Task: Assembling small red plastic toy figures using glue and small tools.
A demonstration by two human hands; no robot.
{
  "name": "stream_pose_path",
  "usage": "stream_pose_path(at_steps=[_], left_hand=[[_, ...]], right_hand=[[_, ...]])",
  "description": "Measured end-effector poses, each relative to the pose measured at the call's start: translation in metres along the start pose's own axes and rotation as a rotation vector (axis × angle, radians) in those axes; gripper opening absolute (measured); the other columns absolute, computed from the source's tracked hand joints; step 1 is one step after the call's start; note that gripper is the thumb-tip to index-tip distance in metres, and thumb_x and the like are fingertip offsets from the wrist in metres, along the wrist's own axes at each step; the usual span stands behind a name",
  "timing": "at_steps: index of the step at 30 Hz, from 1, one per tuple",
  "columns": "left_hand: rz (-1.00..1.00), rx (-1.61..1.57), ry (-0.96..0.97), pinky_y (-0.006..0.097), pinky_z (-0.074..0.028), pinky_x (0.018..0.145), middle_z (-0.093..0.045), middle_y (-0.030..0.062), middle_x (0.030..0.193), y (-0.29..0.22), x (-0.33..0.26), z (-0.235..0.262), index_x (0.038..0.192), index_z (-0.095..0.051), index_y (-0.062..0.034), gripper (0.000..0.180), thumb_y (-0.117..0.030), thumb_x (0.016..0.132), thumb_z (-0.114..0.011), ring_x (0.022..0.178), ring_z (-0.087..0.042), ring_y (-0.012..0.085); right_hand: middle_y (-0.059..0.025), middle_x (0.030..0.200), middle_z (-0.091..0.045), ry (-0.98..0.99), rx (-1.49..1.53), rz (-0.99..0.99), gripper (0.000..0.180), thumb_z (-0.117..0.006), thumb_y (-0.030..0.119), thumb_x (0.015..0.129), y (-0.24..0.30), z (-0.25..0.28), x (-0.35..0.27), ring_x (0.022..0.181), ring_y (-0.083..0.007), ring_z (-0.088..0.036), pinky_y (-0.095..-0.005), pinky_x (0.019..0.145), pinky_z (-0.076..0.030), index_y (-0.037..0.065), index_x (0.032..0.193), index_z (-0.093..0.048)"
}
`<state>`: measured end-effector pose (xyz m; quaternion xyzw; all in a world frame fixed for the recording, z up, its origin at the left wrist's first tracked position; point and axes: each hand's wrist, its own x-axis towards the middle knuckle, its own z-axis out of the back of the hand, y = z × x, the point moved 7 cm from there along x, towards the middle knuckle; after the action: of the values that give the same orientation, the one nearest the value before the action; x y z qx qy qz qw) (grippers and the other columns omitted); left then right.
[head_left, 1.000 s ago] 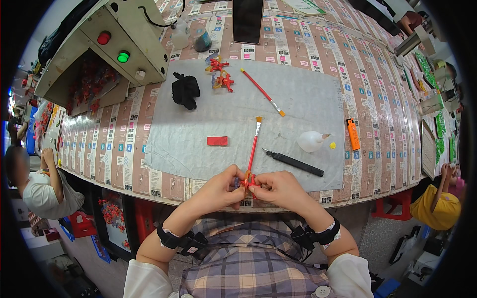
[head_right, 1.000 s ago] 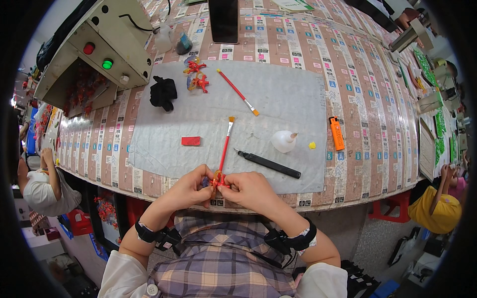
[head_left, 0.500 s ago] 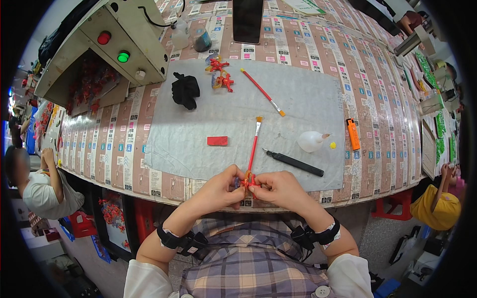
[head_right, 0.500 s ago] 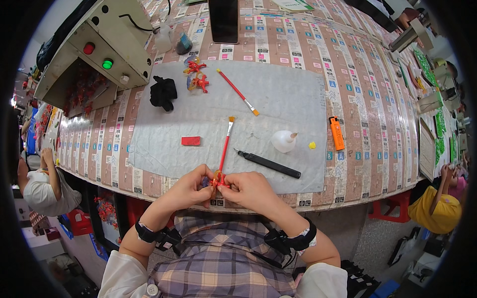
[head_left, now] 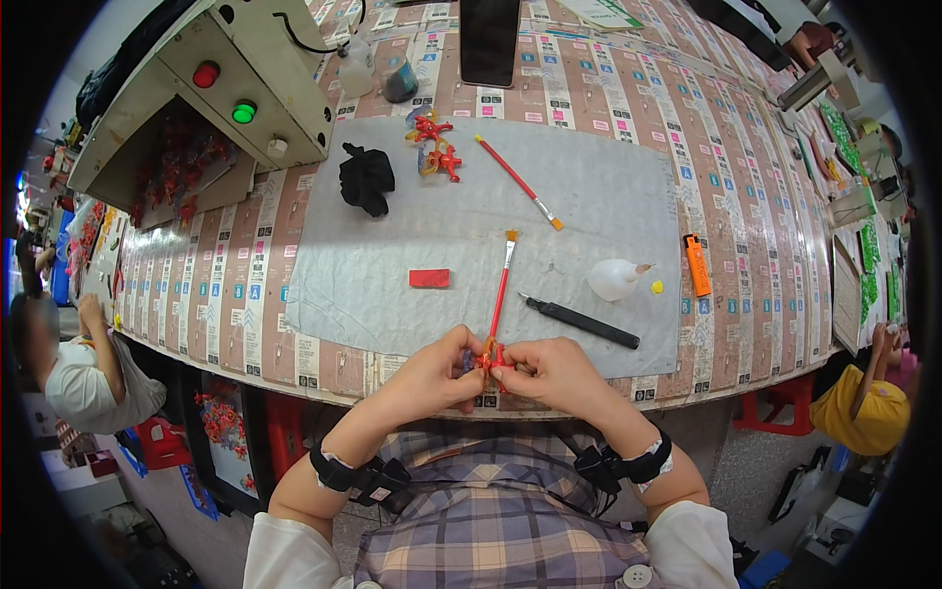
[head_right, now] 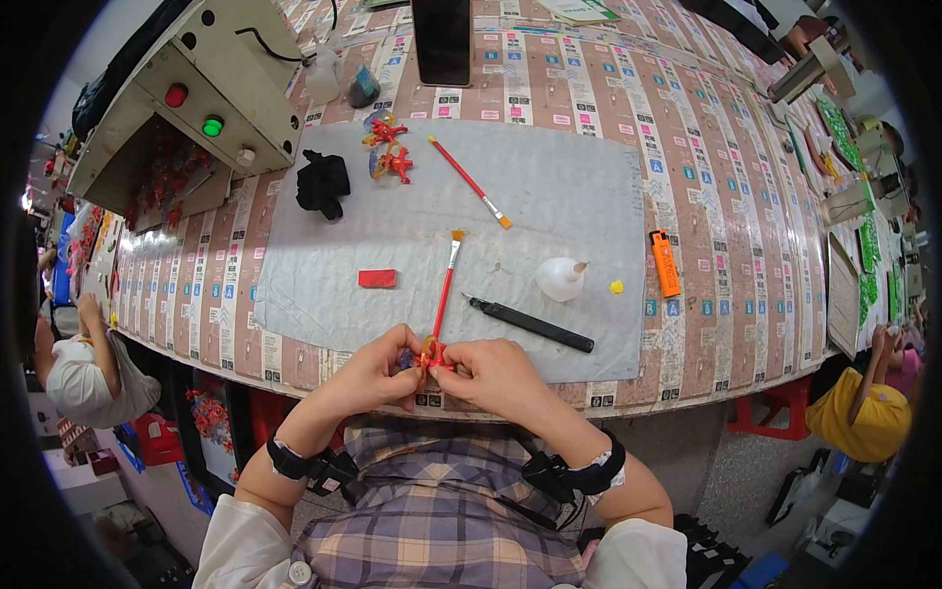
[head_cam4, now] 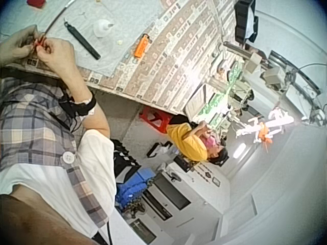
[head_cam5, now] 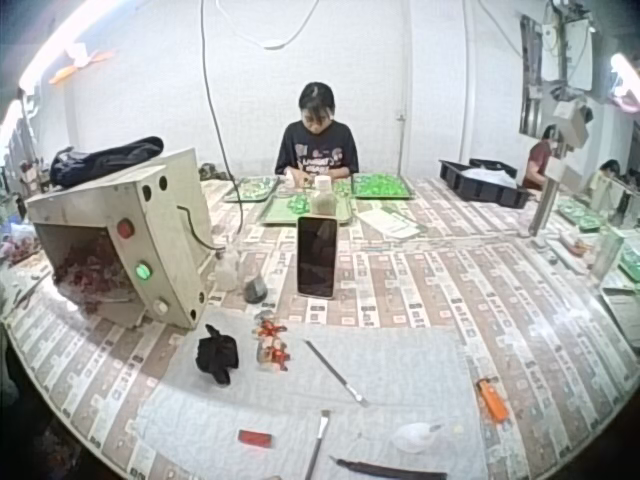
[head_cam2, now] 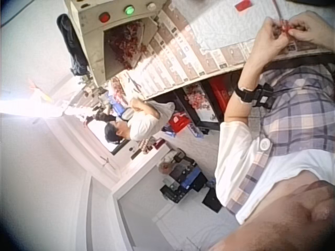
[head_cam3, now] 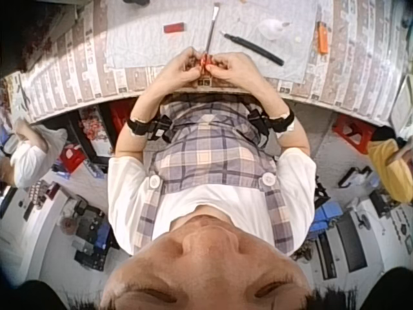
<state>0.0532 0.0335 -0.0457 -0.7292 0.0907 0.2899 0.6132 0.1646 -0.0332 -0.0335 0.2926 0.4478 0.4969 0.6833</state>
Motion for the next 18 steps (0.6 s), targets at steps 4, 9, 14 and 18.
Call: stream_pose_path(at_steps=[4, 9, 14, 18], left_hand=[[-0.008, -0.002, -0.002, 0.023, -0.049, 0.054, -0.055, 0.0048, 0.080, 0.0009, 0.0003, 0.0000, 0.098, -0.040, -0.0010, 0.018, -0.007, 0.087, -0.052, 0.059, -0.057, 0.0085], [0.000, -0.001, -0.001, 0.023, -0.049, 0.054, -0.055, 0.0046, 0.078, 0.0000, 0.0002, -0.0002, 0.098, -0.040, -0.0010, 0.017, -0.006, 0.087, -0.052, 0.059, -0.057, 0.0084], [-0.022, -0.039, -0.045, 0.023, -0.046, 0.050, -0.056, 0.0041, 0.071, 0.0039, 0.0007, 0.0023, 0.098, -0.044, -0.0008, 0.024, -0.013, 0.084, -0.058, 0.056, -0.058, 0.0094], [-0.021, -0.033, -0.049, 0.023, -0.046, 0.050, -0.056, 0.0041, 0.072, 0.0020, 0.0005, 0.0023, 0.098, -0.044, -0.0008, 0.024, -0.013, 0.083, -0.058, 0.057, -0.059, 0.0094]], right_hand=[[-0.0045, 0.052, -0.049, 0.006, 0.005, -0.010, 0.025, -0.062, 0.027, 0.082, -0.0020, -0.0011, 0.0002, 0.046, -0.0088, -0.039, -0.0268, 0.045, -0.031, 0.003, 0.079, -0.063], [-0.0044, 0.052, -0.050, 0.010, 0.005, -0.011, 0.025, -0.062, 0.027, 0.082, -0.0025, -0.0010, 0.0002, 0.046, -0.0087, -0.039, -0.0267, 0.045, -0.032, 0.003, 0.080, -0.064], [-0.0043, 0.052, -0.050, 0.017, 0.000, -0.015, 0.025, -0.061, 0.028, 0.082, -0.0024, -0.0014, 0.0004, 0.046, -0.0093, -0.040, -0.0270, 0.045, -0.032, 0.003, 0.080, -0.064], [-0.0044, 0.052, -0.050, 0.015, -0.007, -0.012, 0.025, -0.061, 0.028, 0.082, -0.0013, -0.0007, 0.0007, 0.046, -0.0100, -0.040, -0.0271, 0.045, -0.032, 0.003, 0.081, -0.064]])
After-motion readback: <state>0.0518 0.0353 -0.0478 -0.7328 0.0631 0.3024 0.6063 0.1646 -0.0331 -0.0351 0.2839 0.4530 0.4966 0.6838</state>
